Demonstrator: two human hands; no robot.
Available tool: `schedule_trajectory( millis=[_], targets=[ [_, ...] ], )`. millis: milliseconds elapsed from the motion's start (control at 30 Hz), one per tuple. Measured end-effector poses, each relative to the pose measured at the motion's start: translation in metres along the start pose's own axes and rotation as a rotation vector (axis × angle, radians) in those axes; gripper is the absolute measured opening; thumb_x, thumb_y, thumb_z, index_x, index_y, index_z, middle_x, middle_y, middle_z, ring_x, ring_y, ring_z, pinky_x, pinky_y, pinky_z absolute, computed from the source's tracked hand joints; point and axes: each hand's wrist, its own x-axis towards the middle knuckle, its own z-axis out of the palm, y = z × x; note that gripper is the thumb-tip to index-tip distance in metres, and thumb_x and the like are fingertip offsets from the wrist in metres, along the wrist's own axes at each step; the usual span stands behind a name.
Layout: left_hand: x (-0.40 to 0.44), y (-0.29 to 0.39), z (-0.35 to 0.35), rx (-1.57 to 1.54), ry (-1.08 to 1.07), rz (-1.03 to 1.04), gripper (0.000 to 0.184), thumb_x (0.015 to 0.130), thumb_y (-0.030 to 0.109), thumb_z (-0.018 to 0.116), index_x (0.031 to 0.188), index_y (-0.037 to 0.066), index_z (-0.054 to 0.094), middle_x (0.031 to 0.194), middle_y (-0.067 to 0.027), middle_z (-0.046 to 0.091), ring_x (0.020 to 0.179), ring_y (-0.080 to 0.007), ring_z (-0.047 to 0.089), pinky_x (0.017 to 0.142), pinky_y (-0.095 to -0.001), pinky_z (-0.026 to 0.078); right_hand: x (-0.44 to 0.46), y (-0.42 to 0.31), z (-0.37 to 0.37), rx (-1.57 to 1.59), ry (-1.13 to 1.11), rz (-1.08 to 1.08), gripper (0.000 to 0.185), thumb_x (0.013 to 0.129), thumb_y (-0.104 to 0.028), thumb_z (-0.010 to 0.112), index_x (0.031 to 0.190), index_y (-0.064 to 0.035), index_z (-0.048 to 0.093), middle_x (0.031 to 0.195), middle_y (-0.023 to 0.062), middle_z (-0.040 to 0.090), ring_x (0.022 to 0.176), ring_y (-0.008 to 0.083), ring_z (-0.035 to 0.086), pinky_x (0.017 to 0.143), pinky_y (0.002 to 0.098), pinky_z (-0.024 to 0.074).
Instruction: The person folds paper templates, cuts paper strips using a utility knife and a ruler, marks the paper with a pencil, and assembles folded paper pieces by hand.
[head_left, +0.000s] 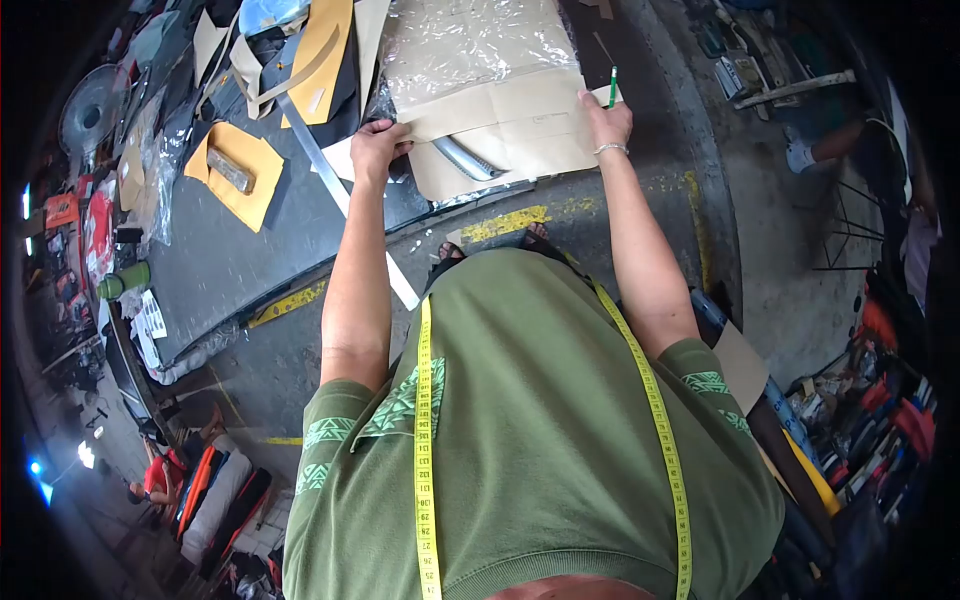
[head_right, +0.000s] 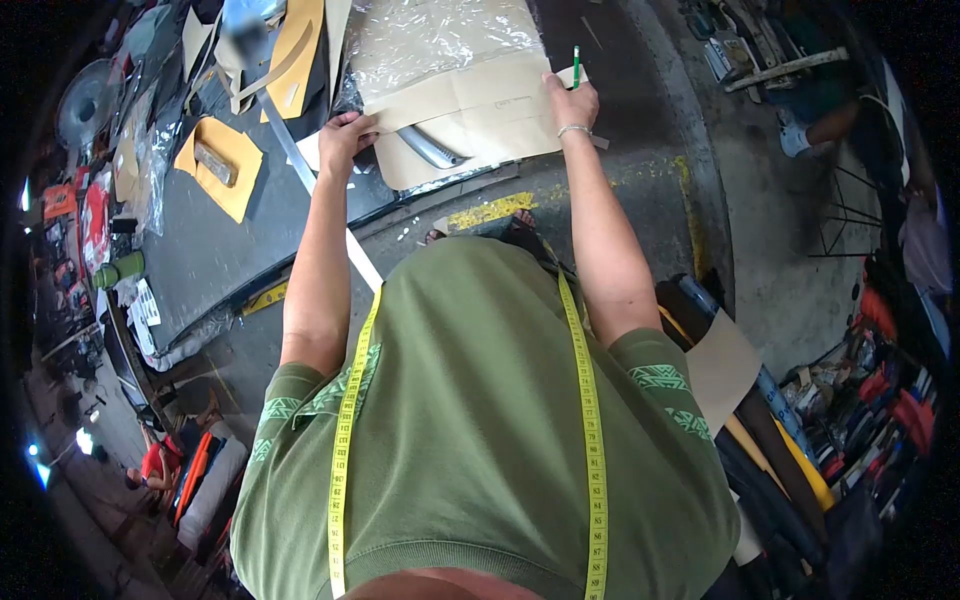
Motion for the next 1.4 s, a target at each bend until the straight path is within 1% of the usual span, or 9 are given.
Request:
schedule_trajectory(
  millis=[167,367,433,600,733,767,1067,1267,1400],
  targets=[
    [0.002,-0.002,0.001,0.014,0.027,0.011,0.031,0.078,-0.001,0.075,0.101,-0.004,0.055,0.089,-0.0118,0.065,0.062,-0.0202,0.067,0.059,-0.0270,0.060,0.000,-0.003,-0.001,-0.046,-0.004,0.019,0.055,0.067,-0.046,0.082,0.086,0.0040,0.071,0.088,0.0248,0.071,0.085,0.0389,0.071,0.079,0.0441,0.0535],
    [-0.033,-0.005,0.009,-0.119,0.023,0.092,0.033,0.082,0.005,0.076,0.108,-0.006,0.059,0.095,-0.0101,0.066,0.078,-0.0182,0.068,0.067,-0.0289,0.060,0.019,0.030,0.018,0.178,0.018,-0.112,0.046,0.072,-0.036,0.082,0.096,0.0007,0.069,0.090,0.0210,0.072,0.084,0.0374,0.070,0.079,0.0442,0.0525],
    [-0.061,-0.001,0.013,-0.146,0.010,0.059,0.034,0.084,0.013,0.077,0.112,0.000,0.062,0.101,-0.0051,0.068,0.086,-0.0150,0.067,0.073,-0.0275,0.055,0.015,0.025,0.011,0.199,0.091,-0.168,0.046,0.073,-0.034,0.082,0.099,0.0019,0.067,0.090,0.0187,0.072,0.082,0.0326,0.070,0.078,0.0427,0.0523],
    [-0.118,0.011,-0.004,-0.228,-0.024,-0.021,0.038,0.086,0.016,0.077,0.117,0.001,0.060,0.104,-0.0042,0.069,0.087,-0.0106,0.067,0.065,-0.0227,0.055,-0.015,-0.023,-0.014,0.373,0.070,-0.412,0.026,0.082,-0.018,0.079,0.095,0.0017,0.067,0.088,0.0091,0.071,0.078,0.0188,0.065,0.074,0.0353,0.0523],
    [-0.153,0.014,-0.039,-0.285,-0.089,-0.015,0.048,0.086,0.007,0.076,0.127,0.001,0.053,0.101,-0.0044,0.069,0.085,-0.0101,0.068,0.064,-0.0203,0.056,-0.056,-0.076,-0.039,0.475,-0.188,-0.308,0.020,0.084,-0.017,0.080,0.086,-0.0048,0.065,0.071,-0.0007,0.063,0.054,0.0041,0.051,0.049,0.0219,0.0395],
    [-0.161,0.013,-0.047,-0.312,-0.109,0.008,0.050,0.086,0.006,0.076,0.129,0.000,0.051,0.101,-0.0046,0.069,0.085,-0.0104,0.068,0.064,-0.0199,0.056,-0.062,-0.080,-0.042,0.520,-0.269,-0.288,0.018,0.084,-0.015,0.080,0.085,-0.0061,0.064,0.069,-0.0011,0.062,0.052,0.0052,0.051,0.047,0.0220,0.0374],
    [-0.221,-0.026,-0.170,-0.413,0.064,0.117,0.071,0.081,-0.003,0.076,0.141,-0.003,0.037,0.104,-0.0136,0.070,0.086,-0.0160,0.070,0.075,-0.0242,0.059,-0.202,-0.116,-0.014,0.736,-0.544,0.023,0.010,0.089,-0.008,0.072,0.091,-0.0047,0.063,0.067,-0.0012,0.057,0.051,0.0063,0.050,0.039,0.0200,0.0306],
    [-0.274,-0.082,-0.299,-0.623,0.290,0.226,0.068,0.081,-0.006,0.074,0.140,-0.002,0.039,0.109,-0.0145,0.066,0.094,-0.0186,0.067,0.077,-0.0260,0.060,-0.335,-0.113,0.048,0.785,-0.716,0.055,0.008,0.089,-0.006,0.070,0.090,-0.0024,0.063,0.071,0.0011,0.059,0.054,0.0064,0.051,0.042,0.0192,0.0319],
    [-0.306,-0.125,-0.374,-0.782,0.398,0.237,0.063,0.085,-0.006,0.070,0.139,-0.002,0.038,0.108,-0.0142,0.065,0.089,-0.0165,0.068,0.072,-0.0231,0.060,-0.407,-0.121,0.082,0.749,-0.833,0.089,0.007,0.089,-0.005,0.069,0.088,-0.0035,0.062,0.068,0.0019,0.058,0.050,0.0065,0.048,0.041,0.0202,0.0302]
  ],
)
